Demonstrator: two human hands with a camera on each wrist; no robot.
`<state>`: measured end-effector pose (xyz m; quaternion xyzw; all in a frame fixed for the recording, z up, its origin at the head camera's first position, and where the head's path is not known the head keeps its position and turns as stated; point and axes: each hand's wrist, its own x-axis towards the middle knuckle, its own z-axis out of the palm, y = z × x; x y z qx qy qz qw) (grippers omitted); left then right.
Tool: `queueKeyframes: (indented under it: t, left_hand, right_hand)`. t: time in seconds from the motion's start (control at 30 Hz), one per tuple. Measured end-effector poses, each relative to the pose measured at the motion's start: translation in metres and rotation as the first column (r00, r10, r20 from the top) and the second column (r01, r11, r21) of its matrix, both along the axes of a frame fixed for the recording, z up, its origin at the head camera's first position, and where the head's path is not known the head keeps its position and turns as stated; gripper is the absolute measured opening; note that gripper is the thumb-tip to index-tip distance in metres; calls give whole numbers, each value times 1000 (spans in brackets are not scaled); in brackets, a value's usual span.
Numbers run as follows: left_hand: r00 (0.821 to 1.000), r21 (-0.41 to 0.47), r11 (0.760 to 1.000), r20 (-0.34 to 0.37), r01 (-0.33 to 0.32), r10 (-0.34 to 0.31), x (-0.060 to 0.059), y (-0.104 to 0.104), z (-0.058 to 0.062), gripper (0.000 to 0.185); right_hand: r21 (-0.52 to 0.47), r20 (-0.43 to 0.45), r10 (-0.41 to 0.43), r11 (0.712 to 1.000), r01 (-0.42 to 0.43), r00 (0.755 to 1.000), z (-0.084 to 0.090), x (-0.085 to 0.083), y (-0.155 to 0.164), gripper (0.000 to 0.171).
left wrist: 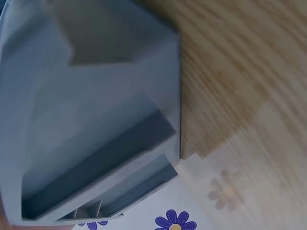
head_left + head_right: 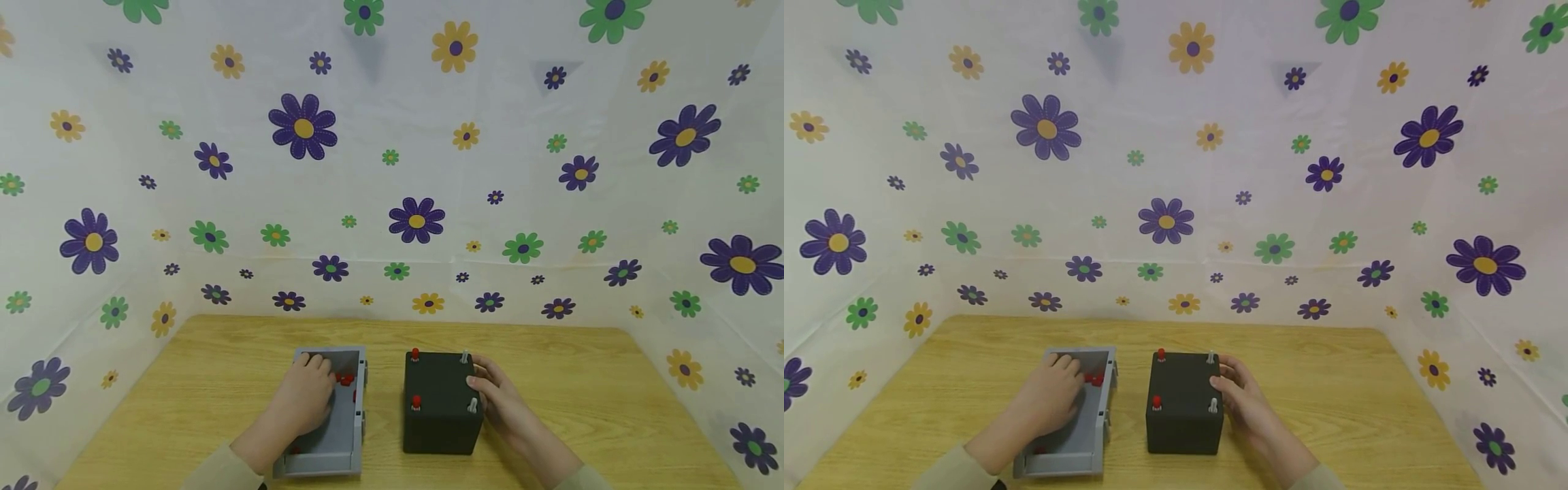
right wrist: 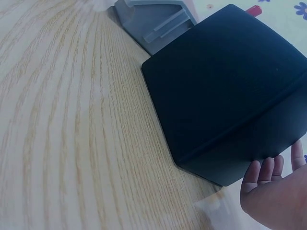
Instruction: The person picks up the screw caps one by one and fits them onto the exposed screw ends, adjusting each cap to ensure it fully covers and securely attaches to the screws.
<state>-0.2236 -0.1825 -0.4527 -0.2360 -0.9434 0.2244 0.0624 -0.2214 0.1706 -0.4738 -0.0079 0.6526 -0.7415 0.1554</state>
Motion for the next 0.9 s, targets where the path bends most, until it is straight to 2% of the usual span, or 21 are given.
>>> queueKeyframes:
  t: [0.23, 0.57, 0.9]
  left_hand:
    - [1000, 36, 999, 23, 8, -8, 0, 0, 1, 35]
    - [999, 43, 998, -12, 42, -42, 2, 0, 4, 36]
    - [998, 87, 995, 4, 58, -59, 3, 2, 10, 36]
  right_hand:
    - [1, -7, 15, 1000, -15, 1000, 0, 0, 0, 51]
    - [13, 1, 11, 1000, -11, 1000, 1, 0, 1, 52]
    - [28, -1, 11, 1000, -11, 1000, 1, 0, 1, 50]
